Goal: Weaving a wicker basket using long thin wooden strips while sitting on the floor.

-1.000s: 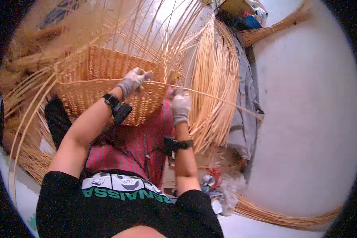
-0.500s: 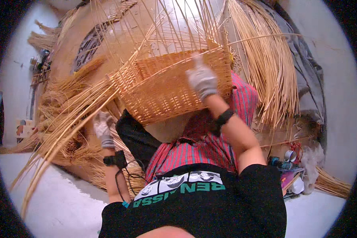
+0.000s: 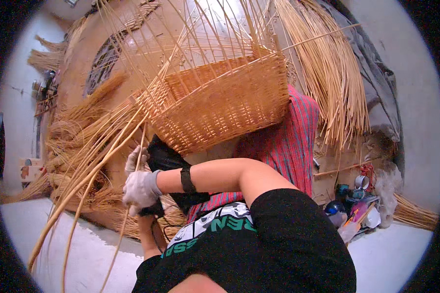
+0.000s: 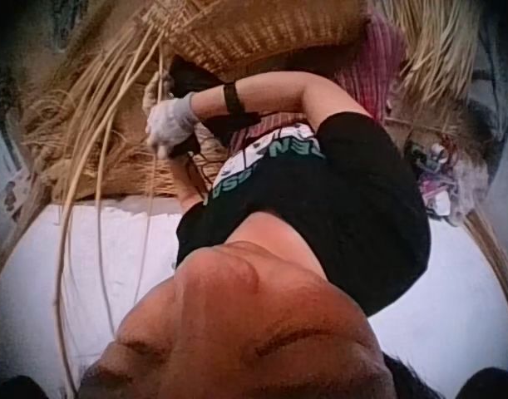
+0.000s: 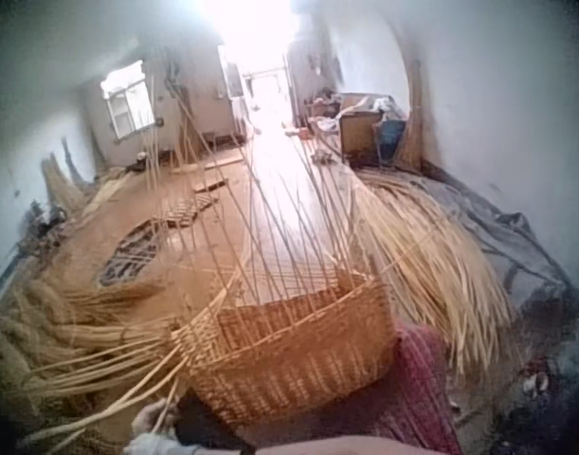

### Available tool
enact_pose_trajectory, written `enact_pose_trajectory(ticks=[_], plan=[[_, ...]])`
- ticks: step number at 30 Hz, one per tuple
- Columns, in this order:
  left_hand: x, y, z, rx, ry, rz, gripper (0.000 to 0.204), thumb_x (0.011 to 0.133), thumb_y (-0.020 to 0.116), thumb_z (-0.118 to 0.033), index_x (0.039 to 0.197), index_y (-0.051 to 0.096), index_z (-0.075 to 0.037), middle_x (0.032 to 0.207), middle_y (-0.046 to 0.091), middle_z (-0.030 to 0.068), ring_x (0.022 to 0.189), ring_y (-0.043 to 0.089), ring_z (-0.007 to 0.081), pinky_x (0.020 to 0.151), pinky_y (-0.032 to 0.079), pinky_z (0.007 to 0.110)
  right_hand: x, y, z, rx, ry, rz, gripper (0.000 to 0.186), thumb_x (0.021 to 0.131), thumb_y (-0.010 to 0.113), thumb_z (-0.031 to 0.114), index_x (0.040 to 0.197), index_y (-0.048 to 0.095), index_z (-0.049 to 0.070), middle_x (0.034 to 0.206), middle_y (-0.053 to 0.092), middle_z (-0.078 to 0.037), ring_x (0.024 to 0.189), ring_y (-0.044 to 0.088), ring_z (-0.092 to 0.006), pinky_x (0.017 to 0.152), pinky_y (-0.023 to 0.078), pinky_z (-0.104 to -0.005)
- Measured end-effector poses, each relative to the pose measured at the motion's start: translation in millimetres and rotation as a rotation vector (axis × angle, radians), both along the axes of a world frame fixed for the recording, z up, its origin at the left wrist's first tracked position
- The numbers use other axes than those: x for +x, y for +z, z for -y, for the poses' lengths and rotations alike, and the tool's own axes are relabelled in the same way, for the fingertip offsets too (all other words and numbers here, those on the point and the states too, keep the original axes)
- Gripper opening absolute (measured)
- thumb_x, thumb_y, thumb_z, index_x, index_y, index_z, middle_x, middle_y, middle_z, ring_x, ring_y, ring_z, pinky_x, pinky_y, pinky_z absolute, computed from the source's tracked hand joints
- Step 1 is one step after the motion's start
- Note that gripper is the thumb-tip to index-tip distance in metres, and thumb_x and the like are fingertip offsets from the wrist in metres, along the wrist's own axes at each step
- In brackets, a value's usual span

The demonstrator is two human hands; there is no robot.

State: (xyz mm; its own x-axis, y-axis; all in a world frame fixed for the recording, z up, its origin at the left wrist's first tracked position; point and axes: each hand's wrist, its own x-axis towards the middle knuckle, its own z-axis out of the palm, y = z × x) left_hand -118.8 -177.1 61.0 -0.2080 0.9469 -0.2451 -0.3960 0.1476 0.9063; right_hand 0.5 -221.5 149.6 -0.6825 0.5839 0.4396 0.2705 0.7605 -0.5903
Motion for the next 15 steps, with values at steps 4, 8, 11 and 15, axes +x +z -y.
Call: enact_pose_trajectory(ticks=[4,8,11,15], plan=[[0,65,-35,0.476,-0.688,-0.91,0.055,0.089,0.068,-0.002,0.142,0.049,-0.001,0.122,0.067,0.0126,0.117,0.062,0.0246,0.099,0.051,0.036,7,-22,17,0.028,0.071,0.082,0.034,0.074,0.071,0.043,0.068,0.069,0.01,0.069,0.067,-0.013,0.071,0.067,-0.036,0.067,0.054,-0.0453],[38,80,-75,0.855,-0.672,-0.802,0.055,0.09,0.061,0.001,0.142,0.042,-0.002,0.1,0.065,0.0076,0.098,0.063,0.0175,0.084,0.053,0.031,35,-9,31,-0.04,-0.029,0.019,0.038,0.078,0.07,0.045,0.069,0.068,0.008,0.068,0.065,-0.014,0.072,0.067,-0.0366,0.066,0.052,-0.0465],[44,80,-104,0.717,-0.45,-0.338,0.039,0.098,0.047,-0.003,0.137,0.049,-0.002,0.065,0.048,-0.0042,0.056,0.044,0.0047,0.07,0.054,0.028,83,19,25,-0.212,-0.081,-0.008,0.034,0.083,0.069,0.038,0.072,0.066,0.006,0.07,0.065,-0.015,0.073,0.066,-0.0371,0.066,0.052,-0.0472],[15,64,-119,0.597,-0.419,-0.224,0.033,0.103,0.042,-0.012,0.133,0.055,-0.003,0.056,0.037,-0.0072,0.049,0.037,0.0056,0.068,0.054,0.032,189,-15,-33,-0.318,-0.595,-0.462,0.037,0.094,0.054,0.041,0.083,0.061,0.007,0.079,0.062,-0.011,0.073,0.062,-0.0299,0.067,0.05,-0.0436]])
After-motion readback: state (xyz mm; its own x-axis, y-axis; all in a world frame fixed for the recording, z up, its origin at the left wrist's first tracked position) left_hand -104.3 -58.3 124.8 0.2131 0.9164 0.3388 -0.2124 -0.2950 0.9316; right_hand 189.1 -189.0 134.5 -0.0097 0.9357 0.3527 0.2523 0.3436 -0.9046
